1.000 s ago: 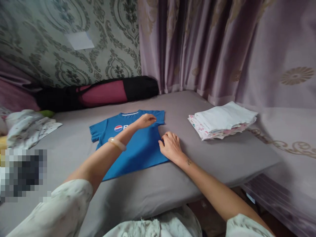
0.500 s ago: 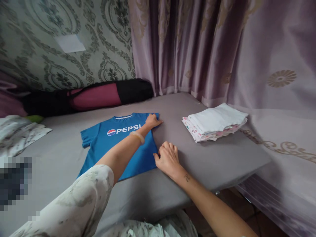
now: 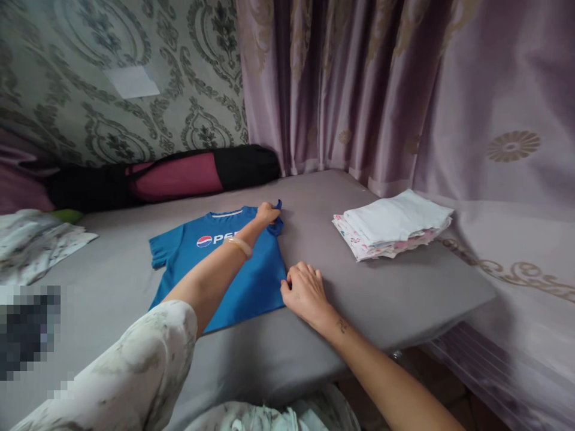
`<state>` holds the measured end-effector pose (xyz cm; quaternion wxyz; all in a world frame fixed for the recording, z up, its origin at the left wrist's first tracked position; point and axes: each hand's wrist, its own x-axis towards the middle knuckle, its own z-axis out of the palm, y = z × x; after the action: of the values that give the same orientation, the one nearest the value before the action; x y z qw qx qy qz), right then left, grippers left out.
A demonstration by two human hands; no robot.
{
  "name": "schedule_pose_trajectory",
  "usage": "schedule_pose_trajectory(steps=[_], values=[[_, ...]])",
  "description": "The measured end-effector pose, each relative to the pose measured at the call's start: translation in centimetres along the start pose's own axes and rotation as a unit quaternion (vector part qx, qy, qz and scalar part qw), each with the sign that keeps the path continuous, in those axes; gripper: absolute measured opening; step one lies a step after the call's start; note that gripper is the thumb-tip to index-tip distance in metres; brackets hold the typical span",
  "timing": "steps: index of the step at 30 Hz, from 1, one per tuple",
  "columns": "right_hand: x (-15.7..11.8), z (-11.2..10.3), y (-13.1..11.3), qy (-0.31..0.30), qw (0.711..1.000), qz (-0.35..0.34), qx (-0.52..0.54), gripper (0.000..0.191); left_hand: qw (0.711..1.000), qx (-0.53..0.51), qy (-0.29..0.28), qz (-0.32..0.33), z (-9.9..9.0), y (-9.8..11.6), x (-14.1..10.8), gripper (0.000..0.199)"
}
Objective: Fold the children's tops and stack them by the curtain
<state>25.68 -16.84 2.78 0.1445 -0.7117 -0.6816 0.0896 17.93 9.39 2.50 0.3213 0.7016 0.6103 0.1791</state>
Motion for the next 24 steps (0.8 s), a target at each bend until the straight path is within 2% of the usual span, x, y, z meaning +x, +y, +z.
schedule_pose_trajectory(steps=[6, 12, 16, 21, 24], values=[[-0.5, -1.5, -2.0, -0.046, 0.999, 0.005, 0.021, 0.013, 0.992, -0.117, 0.034, -0.016, -4.0, -2.1, -0.4, 0.016], [-0.5, -2.0, -4.4, -0.053, 0.998, -0.039, -0.016, 0.015, 0.975, -0.218, 0.035, -0.015, -7.3, -5.2, -2.4, 0.027], [-0.5, -1.7, -6.0, -0.064, 0.995, -0.06, -0.037, 0.014, 0.95, -0.31, 0.022, -0.033, -8.2, -7.7, -3.2, 0.041], [-0.6, -1.3, -7.7, -0.089, 0.991, -0.083, -0.055, 0.016, 0.943, -0.318, 0.045, -0.087, -8.1, -10.5, -3.7, 0.056], [-0.7, -1.3, -8.3, -0.099, 0.99, -0.087, -0.058, 0.017, 0.943, -0.315, 0.054, -0.098, -7.8, -11.5, -4.0, 0.059]])
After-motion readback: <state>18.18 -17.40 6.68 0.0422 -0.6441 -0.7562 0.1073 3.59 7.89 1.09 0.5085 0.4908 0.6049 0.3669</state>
